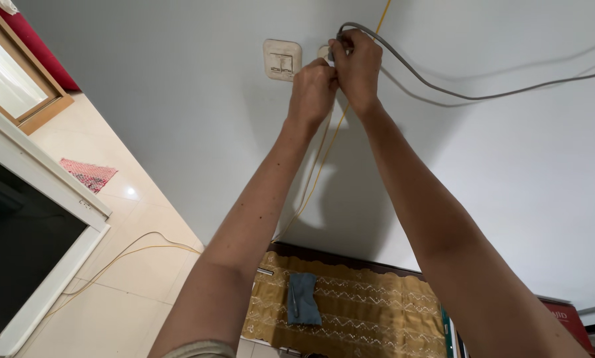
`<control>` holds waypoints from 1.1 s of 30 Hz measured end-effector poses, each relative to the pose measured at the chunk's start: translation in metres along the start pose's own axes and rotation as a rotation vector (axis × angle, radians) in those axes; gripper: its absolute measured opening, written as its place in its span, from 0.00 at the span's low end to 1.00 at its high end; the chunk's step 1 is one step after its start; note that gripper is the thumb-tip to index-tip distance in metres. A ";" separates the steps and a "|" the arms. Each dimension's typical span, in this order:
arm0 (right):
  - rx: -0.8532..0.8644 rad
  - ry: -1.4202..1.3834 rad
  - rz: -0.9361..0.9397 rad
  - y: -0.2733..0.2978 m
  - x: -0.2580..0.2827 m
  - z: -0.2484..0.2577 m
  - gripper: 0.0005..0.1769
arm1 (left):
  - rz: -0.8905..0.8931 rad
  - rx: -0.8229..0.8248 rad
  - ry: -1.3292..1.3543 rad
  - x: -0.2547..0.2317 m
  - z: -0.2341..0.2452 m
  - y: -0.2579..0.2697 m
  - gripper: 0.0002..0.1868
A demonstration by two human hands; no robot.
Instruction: The person unplugs a wall-mounted fan, removes it from the wall, and places it on a desk. They then use a screwdriver to tighten screws on the fan's mounting bracket and reposition the fan on the desk.
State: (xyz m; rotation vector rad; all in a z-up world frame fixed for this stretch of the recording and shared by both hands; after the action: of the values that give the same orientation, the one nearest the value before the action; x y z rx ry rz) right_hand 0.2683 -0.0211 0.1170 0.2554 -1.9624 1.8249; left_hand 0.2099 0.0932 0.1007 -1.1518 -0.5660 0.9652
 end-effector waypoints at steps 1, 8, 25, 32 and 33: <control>-0.002 0.008 -0.012 0.001 0.001 0.000 0.08 | -0.005 -0.009 0.021 -0.001 0.001 0.002 0.02; -0.013 0.000 -0.120 -0.004 0.011 -0.001 0.06 | -0.021 0.005 0.111 -0.003 0.006 0.006 0.04; -0.021 0.021 -0.119 -0.009 0.005 -0.006 0.06 | -0.041 0.031 0.174 0.000 0.001 0.005 0.05; -0.040 0.015 -0.130 -0.007 0.001 -0.007 0.06 | -0.022 0.051 0.127 0.004 -0.006 0.006 0.04; -0.041 0.014 -0.135 -0.007 0.001 -0.007 0.07 | -0.019 0.056 0.120 0.004 -0.007 0.005 0.04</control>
State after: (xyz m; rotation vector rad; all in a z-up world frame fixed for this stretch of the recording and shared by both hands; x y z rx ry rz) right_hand 0.2719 -0.0152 0.1241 0.3529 -1.9222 1.6948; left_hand 0.2156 0.0941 0.0929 -1.1444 -0.4496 0.8839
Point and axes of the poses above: each hand's wrist, its own y-axis away from the middle knuckle, its own z-axis out of the back of the hand, x = y × z, the point moved 8 cm from there along -y, towards the middle knuckle, and after that the axes turned 15 degrees about -y, right-handed, at the moved point
